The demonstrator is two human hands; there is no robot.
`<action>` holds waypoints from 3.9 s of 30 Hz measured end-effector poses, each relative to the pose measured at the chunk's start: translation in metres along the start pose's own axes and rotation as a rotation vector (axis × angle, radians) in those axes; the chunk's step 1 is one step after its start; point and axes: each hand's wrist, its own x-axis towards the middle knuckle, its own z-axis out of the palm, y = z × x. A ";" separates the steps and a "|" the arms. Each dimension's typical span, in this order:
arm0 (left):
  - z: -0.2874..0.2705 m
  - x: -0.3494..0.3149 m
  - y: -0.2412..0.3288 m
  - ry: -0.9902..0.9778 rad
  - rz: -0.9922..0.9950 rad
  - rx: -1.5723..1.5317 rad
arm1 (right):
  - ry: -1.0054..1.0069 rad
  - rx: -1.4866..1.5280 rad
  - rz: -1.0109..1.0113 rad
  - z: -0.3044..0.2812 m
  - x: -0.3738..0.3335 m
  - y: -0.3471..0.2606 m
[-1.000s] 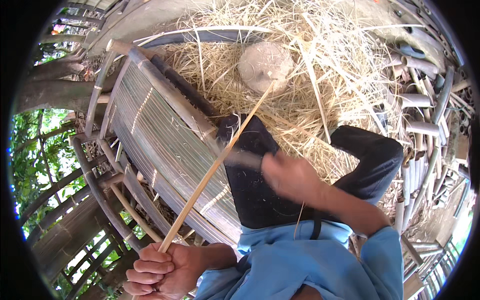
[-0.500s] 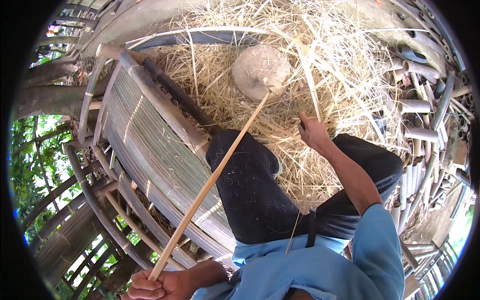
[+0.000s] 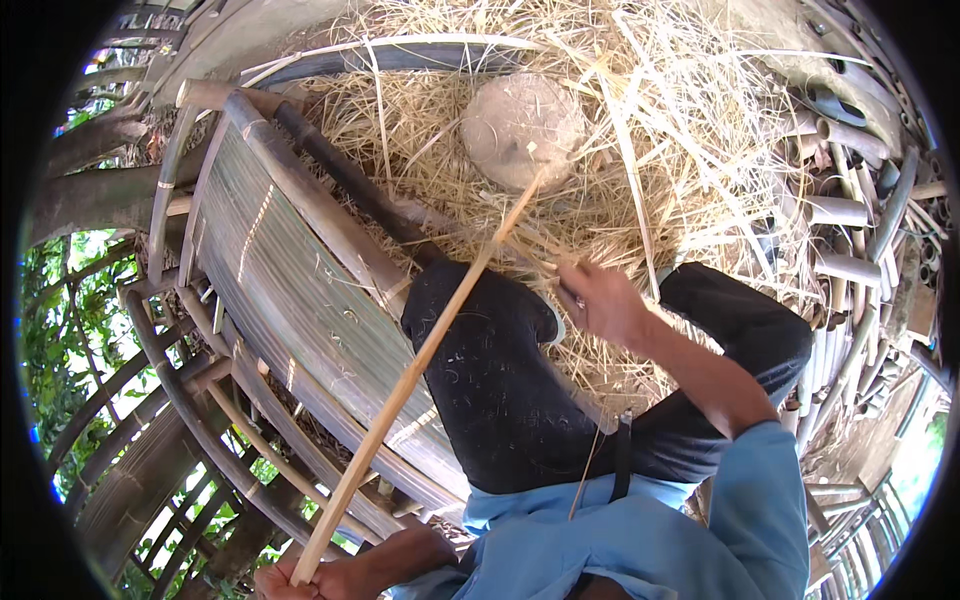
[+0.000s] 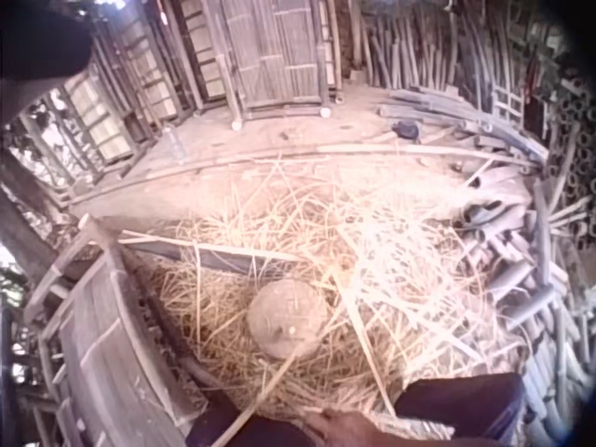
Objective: The person shaves thin strips of bamboo using a knife, holding the bamboo piece against a wooden block on the ground.
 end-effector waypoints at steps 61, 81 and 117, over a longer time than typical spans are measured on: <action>0.001 -0.015 0.022 0.216 0.052 0.124 | 0.008 0.236 0.248 -0.065 -0.019 -0.152; -0.012 -0.048 0.037 0.155 0.027 0.139 | -0.060 0.121 -0.245 -0.089 -0.033 -0.255; -0.006 -0.048 0.034 0.181 0.051 0.211 | -0.089 0.053 -0.116 -0.092 -0.041 -0.230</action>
